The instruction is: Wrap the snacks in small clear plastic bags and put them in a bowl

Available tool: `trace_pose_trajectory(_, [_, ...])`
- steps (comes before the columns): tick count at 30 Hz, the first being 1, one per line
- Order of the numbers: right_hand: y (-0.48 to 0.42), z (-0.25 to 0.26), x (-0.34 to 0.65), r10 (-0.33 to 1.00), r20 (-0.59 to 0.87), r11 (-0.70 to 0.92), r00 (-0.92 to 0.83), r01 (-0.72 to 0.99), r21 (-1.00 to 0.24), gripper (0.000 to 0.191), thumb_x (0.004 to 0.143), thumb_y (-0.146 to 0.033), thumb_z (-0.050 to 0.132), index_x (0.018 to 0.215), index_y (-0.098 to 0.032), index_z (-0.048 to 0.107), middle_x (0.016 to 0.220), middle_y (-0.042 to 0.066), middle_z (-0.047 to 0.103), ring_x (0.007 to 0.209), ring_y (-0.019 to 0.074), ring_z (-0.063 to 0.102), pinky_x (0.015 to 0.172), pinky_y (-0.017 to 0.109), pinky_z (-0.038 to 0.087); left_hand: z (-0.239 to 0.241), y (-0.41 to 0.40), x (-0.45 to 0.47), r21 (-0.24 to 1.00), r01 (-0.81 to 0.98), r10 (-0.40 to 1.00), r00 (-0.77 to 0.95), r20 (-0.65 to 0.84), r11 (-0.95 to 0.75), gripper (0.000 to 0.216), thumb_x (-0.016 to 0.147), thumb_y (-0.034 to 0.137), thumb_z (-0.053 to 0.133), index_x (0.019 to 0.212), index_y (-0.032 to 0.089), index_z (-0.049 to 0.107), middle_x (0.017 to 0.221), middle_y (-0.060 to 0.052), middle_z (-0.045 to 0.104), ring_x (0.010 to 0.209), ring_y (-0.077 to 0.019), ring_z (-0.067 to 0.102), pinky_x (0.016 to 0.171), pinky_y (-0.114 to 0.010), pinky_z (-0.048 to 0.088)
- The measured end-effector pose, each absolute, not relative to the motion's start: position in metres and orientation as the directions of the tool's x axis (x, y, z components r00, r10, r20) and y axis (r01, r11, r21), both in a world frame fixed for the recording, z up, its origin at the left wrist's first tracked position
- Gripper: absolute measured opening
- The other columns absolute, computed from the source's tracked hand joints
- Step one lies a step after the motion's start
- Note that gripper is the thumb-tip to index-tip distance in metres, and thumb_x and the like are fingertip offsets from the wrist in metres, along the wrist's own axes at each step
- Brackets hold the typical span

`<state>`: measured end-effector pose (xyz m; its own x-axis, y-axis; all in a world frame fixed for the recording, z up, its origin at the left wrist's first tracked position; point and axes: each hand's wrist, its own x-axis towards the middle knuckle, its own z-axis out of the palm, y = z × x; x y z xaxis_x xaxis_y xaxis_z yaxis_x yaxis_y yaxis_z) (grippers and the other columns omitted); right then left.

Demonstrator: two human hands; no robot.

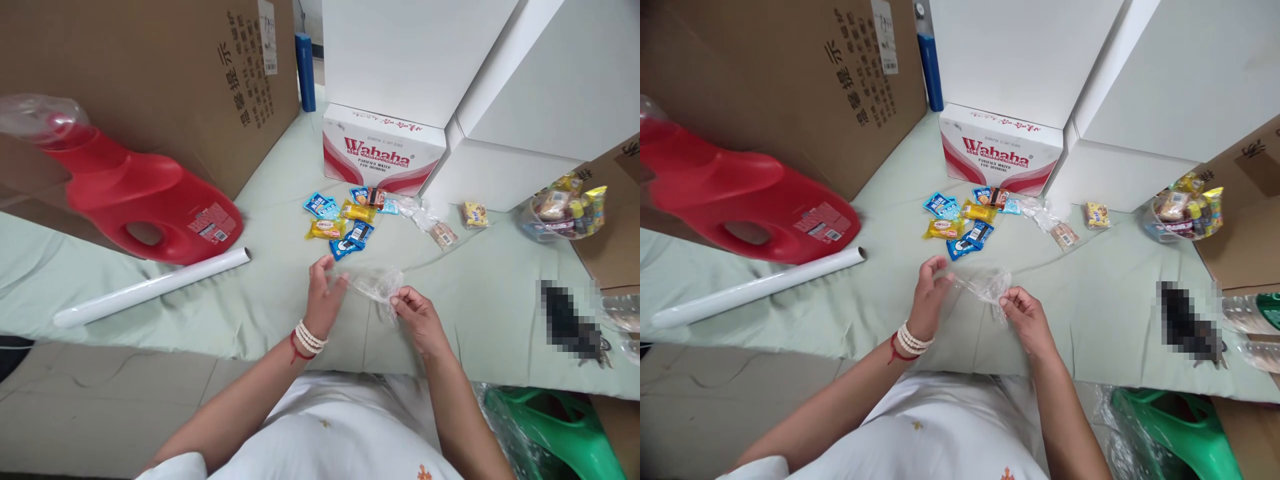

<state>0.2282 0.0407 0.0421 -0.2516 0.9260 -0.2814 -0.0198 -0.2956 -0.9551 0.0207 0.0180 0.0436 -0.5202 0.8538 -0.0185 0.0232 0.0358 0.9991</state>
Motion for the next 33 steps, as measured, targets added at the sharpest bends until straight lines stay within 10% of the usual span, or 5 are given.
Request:
trace_pose_trajectory(5, [0.039,0.053,0.228,0.91,-0.173,-0.171,-0.378,0.037,-0.985,0.029,0.082,-0.05,0.079,0.081,-0.023,0.069,0.097,0.004,0.062,0.088,0.0182,0.055,0.074,0.028,0.045,0.056,0.03,0.024,0.911,0.39,0.976,-0.11,0.19,-0.133,0.021,0.076,0.035,0.074,0.093,0.023,0.069,0.107,-0.008,0.07,0.12,-0.0322,0.056,0.11,-0.046,0.035])
trace_pose_trajectory(14, [0.035,0.049,0.247,0.703,-0.35,-0.424,-0.62,0.029,-0.905,0.072,0.067,-0.037,0.093,0.131,-0.03,0.061,0.104,0.003,0.07,0.081,0.016,0.06,0.073,0.028,0.048,0.051,0.026,0.028,0.994,-0.088,0.99,-0.118,-0.073,0.063,0.036,0.089,0.054,0.063,0.079,0.021,0.054,0.064,0.005,0.044,0.059,-0.011,0.037,0.056,-0.024,0.032])
trace_pose_trajectory(18, [0.04,0.041,0.252,0.767,-0.322,-0.263,-0.555,0.185,-0.947,0.032,0.079,-0.048,0.08,0.097,-0.021,0.076,0.078,0.0,0.068,0.07,0.0153,0.057,0.069,0.028,0.044,0.05,0.022,0.025,0.96,-0.25,0.979,-0.129,-0.159,0.123,0.04,0.083,0.058,0.069,0.079,0.021,0.054,0.061,0.007,0.037,0.054,-0.0088,0.03,0.051,-0.023,0.026])
trace_pose_trajectory(28, [0.094,0.083,0.29,0.913,0.408,0.344,0.0,0.536,-0.77,0.032,0.09,-0.046,0.068,0.114,-0.025,0.072,0.123,0.01,0.064,0.096,0.0222,0.065,0.087,0.038,0.054,0.038,0.007,0.008,0.968,-0.062,0.954,0.2,-0.225,0.241,0.049,0.078,0.064,0.073,0.073,0.019,0.053,0.059,0.008,0.036,0.055,-0.0082,0.028,0.053,-0.023,0.023])
trace_pose_trajectory(33, [0.064,0.058,0.249,0.998,0.004,-0.013,0.069,0.248,-0.969,0.043,0.09,-0.064,0.064,0.102,-0.023,0.07,0.098,0.009,0.069,0.084,0.0224,0.065,0.066,0.033,0.054,0.03,0.002,0.027,0.986,0.064,0.985,-0.079,-0.151,0.156,0.048,0.089,0.064,0.059,0.07,0.021,0.047,0.058,0.007,0.035,0.056,-0.0106,0.03,0.055,-0.024,0.025])
